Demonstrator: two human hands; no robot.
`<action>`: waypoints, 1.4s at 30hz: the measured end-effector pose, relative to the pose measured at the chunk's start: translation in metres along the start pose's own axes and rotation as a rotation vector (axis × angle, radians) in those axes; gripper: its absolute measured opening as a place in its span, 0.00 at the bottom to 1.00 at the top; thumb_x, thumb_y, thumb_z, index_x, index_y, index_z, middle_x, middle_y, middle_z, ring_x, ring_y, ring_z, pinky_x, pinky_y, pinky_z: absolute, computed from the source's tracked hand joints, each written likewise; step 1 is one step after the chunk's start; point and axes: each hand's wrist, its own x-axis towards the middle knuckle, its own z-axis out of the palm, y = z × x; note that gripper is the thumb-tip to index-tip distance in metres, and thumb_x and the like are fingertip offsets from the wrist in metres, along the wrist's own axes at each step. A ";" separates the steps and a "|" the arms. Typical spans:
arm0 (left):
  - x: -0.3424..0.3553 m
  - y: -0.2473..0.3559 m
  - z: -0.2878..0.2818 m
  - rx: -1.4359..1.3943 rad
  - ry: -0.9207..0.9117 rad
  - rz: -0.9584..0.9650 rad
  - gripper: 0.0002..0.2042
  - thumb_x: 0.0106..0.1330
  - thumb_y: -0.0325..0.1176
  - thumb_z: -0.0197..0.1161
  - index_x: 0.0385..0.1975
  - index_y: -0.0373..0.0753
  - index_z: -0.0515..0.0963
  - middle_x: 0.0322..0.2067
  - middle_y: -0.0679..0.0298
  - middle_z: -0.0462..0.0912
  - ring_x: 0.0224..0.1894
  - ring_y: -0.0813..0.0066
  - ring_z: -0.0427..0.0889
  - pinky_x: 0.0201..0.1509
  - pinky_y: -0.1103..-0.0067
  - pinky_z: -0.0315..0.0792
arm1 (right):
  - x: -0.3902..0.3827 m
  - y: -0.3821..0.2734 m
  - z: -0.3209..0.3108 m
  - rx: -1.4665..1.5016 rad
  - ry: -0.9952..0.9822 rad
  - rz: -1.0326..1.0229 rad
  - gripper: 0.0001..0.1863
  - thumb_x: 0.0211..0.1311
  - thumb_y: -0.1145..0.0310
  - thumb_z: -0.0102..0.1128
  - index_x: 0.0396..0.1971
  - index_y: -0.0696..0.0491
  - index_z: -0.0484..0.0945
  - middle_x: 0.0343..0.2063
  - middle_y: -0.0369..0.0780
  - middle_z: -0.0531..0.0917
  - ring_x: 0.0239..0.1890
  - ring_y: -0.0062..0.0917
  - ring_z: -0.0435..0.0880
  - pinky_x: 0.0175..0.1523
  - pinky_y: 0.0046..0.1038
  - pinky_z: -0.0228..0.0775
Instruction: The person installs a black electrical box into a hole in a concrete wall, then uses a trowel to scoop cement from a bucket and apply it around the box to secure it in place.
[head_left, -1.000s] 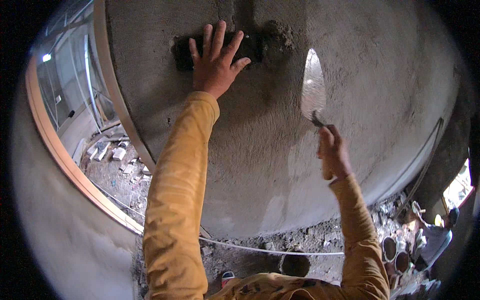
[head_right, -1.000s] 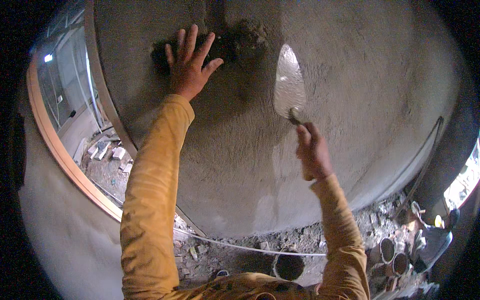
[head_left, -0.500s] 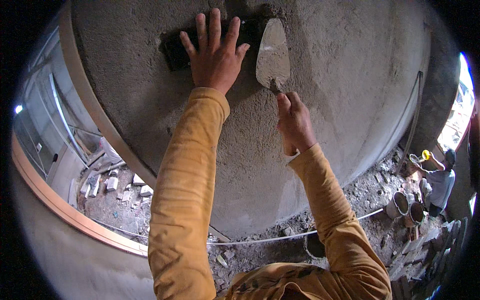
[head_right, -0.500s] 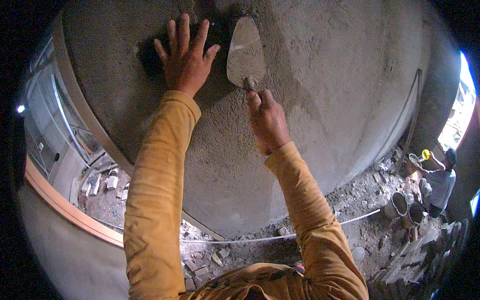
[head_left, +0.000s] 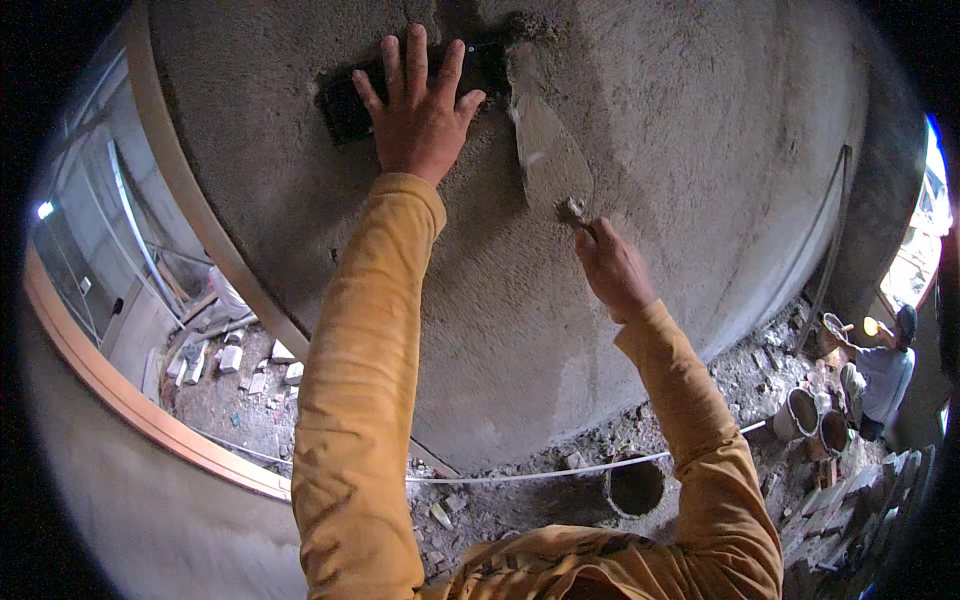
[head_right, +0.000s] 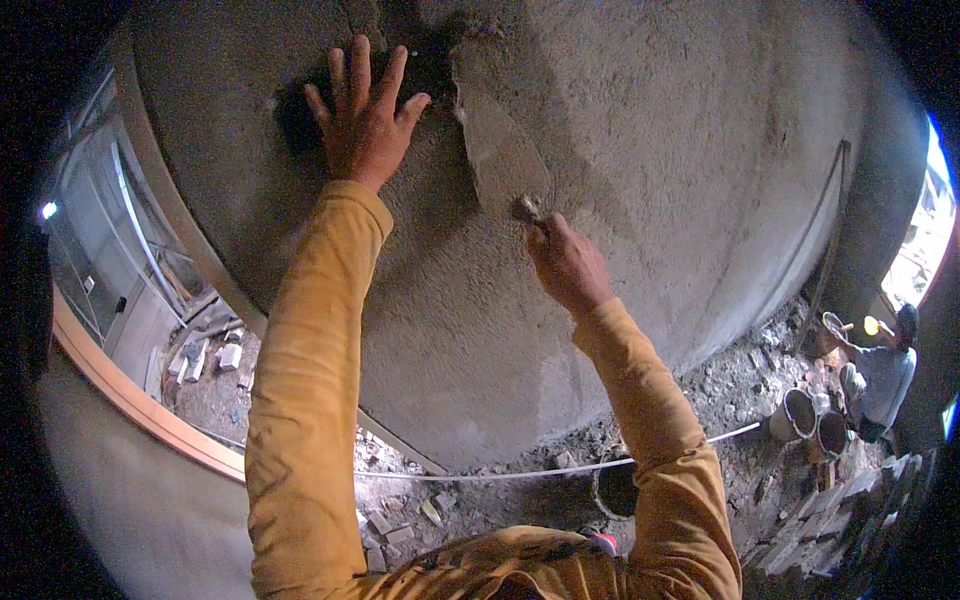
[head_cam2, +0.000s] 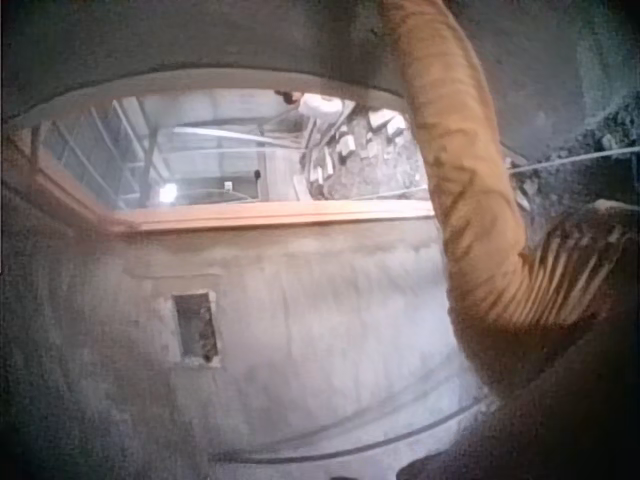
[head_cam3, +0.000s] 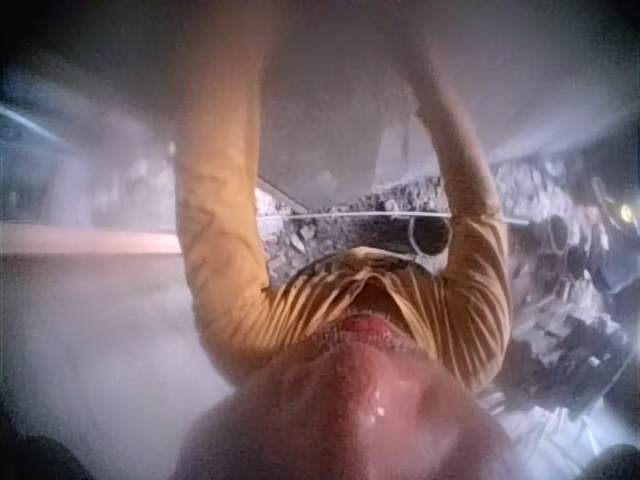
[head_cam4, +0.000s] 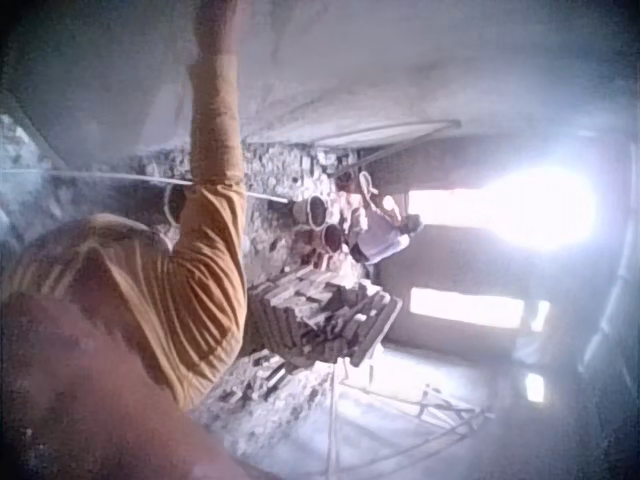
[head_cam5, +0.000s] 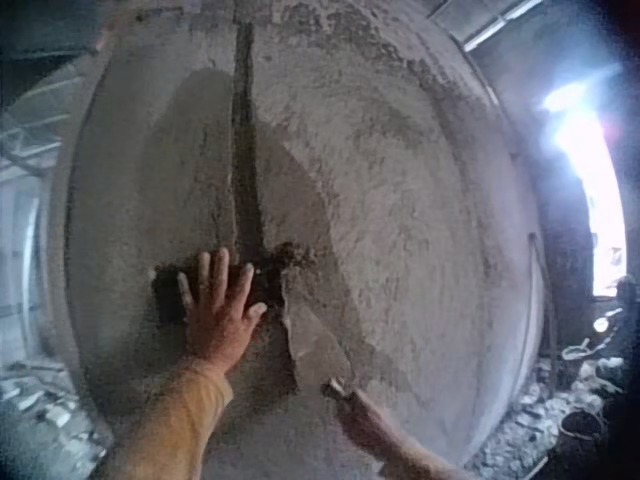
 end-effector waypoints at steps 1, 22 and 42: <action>0.000 -0.002 -0.002 0.002 -0.004 0.004 0.30 0.61 0.56 0.58 0.64 0.59 0.63 0.69 0.60 0.52 0.71 0.50 0.47 0.65 0.39 0.43 | -0.005 0.008 -0.003 -0.004 0.007 -0.020 0.17 0.66 0.53 0.50 0.35 0.54 0.69 0.24 0.49 0.79 0.29 0.53 0.77 0.33 0.47 0.66; -0.002 -0.005 -0.004 0.020 -0.055 0.001 0.29 0.64 0.58 0.53 0.65 0.61 0.61 0.71 0.61 0.48 0.73 0.52 0.42 0.68 0.41 0.36 | 0.190 -0.011 -0.188 -0.208 -0.557 -0.449 0.12 0.50 0.63 0.69 0.34 0.53 0.84 0.23 0.35 0.82 0.27 0.21 0.77 0.34 0.29 0.70; -0.003 -0.001 -0.004 0.027 -0.088 -0.012 0.30 0.62 0.55 0.58 0.64 0.60 0.61 0.70 0.60 0.48 0.72 0.50 0.44 0.68 0.42 0.38 | 0.221 -0.037 -0.268 -0.577 -0.168 -0.660 0.13 0.53 0.62 0.66 0.32 0.57 0.81 0.22 0.37 0.79 0.25 0.21 0.74 0.33 0.26 0.67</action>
